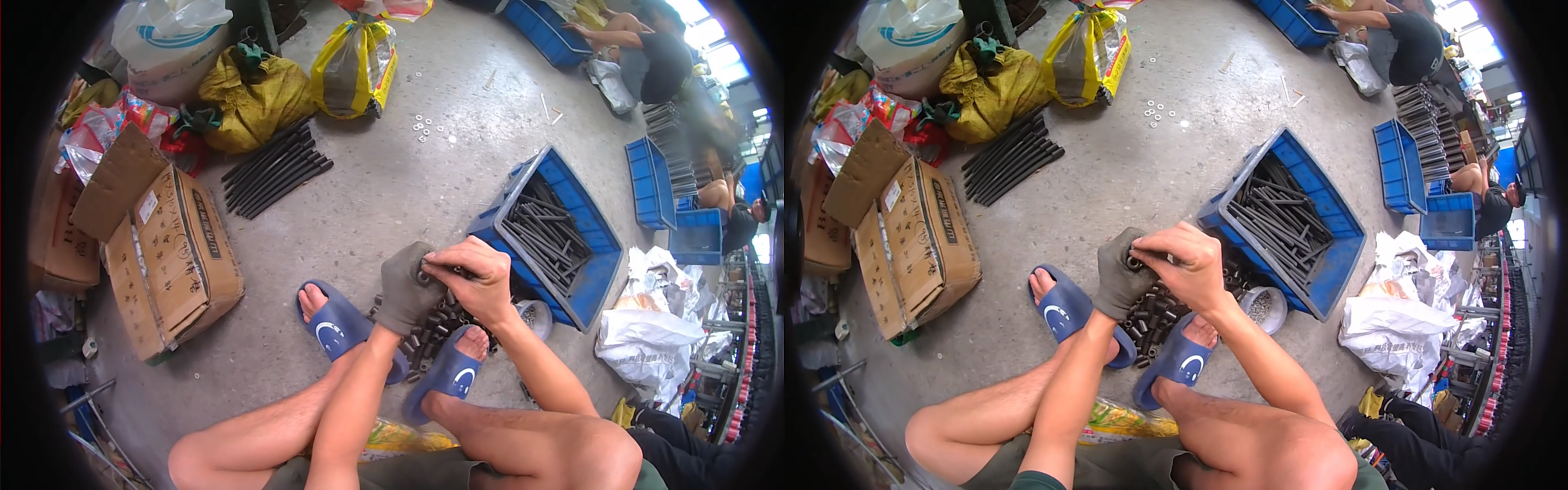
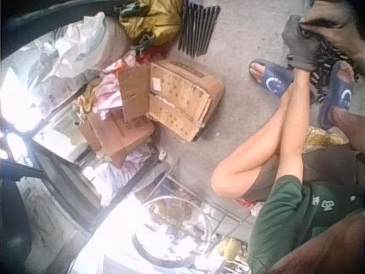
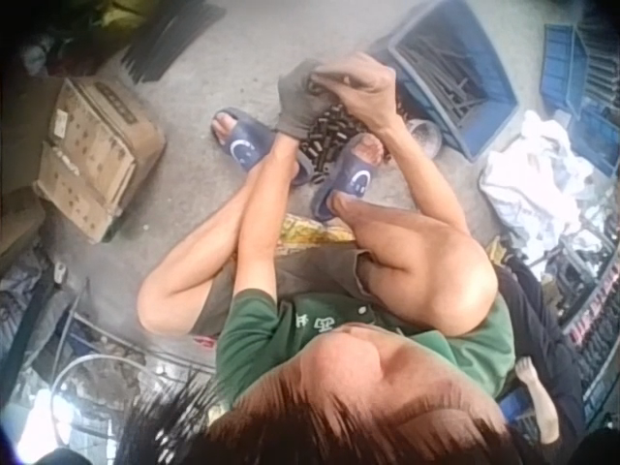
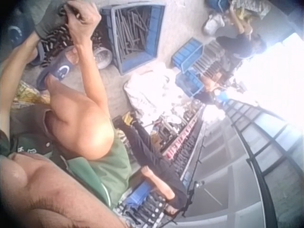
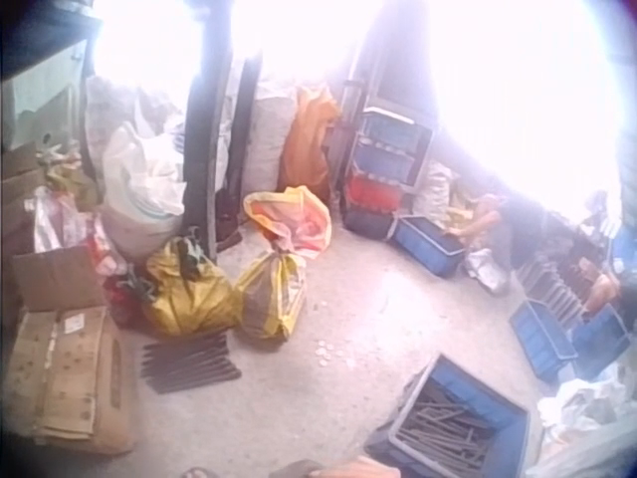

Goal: The person picks up long metal rods and cylindrical sleeves from crates on the floor, fits several sleeves onto each rod by hand, and then uses a pneumatic screwdriver to secure components.

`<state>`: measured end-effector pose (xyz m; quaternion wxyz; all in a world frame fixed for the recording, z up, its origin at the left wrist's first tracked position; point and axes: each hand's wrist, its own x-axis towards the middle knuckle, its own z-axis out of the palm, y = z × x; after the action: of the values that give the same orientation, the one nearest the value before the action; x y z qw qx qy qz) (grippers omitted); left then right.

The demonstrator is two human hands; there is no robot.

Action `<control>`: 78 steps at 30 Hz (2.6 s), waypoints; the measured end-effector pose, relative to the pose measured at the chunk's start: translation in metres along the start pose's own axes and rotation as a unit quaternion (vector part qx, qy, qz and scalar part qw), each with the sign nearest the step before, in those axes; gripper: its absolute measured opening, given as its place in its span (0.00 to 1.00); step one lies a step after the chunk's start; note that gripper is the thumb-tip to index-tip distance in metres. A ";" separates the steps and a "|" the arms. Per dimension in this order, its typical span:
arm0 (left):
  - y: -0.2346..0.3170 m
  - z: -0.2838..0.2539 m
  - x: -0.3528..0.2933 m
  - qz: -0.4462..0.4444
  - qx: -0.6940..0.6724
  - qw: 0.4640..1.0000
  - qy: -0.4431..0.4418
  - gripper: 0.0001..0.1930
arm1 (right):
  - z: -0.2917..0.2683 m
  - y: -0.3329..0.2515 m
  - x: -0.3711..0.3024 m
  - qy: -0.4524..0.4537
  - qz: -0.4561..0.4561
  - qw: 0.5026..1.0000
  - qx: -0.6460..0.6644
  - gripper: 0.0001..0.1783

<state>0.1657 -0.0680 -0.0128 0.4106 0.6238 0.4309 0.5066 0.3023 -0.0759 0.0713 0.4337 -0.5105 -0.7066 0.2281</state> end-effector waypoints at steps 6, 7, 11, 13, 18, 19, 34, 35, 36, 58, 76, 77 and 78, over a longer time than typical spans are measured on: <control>0.000 -0.004 0.000 -0.030 0.006 0.999 0.014 0.10 | -0.006 -0.005 -0.005 0.046 0.198 0.973 0.111 0.05; 0.000 -0.004 0.000 -0.035 0.003 0.999 0.019 0.10 | -0.007 -0.011 -0.003 0.046 0.198 0.973 0.108 0.04; -0.004 -0.005 0.000 -0.039 -0.016 0.999 0.025 0.11 | -0.005 -0.025 0.006 0.034 0.113 0.992 0.046 0.05; -0.004 -0.005 0.000 -0.037 -0.025 0.999 0.027 0.11 | -0.010 -0.026 0.008 0.007 0.082 0.996 -0.025 0.10; 0.001 -0.005 0.000 -0.037 0.007 0.999 0.030 0.12 | -0.014 -0.027 0.007 0.016 0.144 0.989 0.032 0.08; 0.002 -0.004 0.001 -0.036 0.004 0.999 0.030 0.12 | -0.015 -0.025 0.004 0.020 0.172 0.984 0.053 0.07; -0.009 -0.001 -0.002 -0.033 -0.012 0.999 0.034 0.16 | 0.007 -0.019 -0.007 -0.029 0.082 0.996 0.026 0.16; -0.008 -0.001 -0.002 -0.029 0.002 0.999 0.027 0.16 | 0.007 -0.015 -0.008 -0.037 0.082 0.996 0.007 0.16; -0.008 -0.003 -0.002 -0.026 0.017 0.999 0.020 0.15 | 0.009 -0.013 -0.009 -0.046 0.081 0.996 -0.011 0.16; -0.002 0.001 -0.003 -0.052 -0.087 0.994 0.029 0.10 | 0.000 -0.013 0.015 -0.100 0.147 0.980 0.085 0.09; 0.006 -0.012 -0.007 -0.092 -0.064 0.994 -0.005 0.12 | 0.002 -0.014 0.010 -0.104 0.250 0.949 0.158 0.16; 0.003 -0.013 -0.008 -0.062 -0.047 0.997 0.001 0.10 | -0.001 -0.018 0.006 -0.084 0.261 0.940 0.202 0.19; -0.001 -0.021 -0.012 -0.063 -0.039 0.997 0.002 0.10 | 0.001 -0.016 -0.005 -0.086 0.260 0.938 0.210 0.19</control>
<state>0.1437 -0.0772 -0.0142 0.4648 0.5778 0.4506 0.4971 0.2938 -0.0860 0.0809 0.3944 -0.5522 -0.5194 0.5194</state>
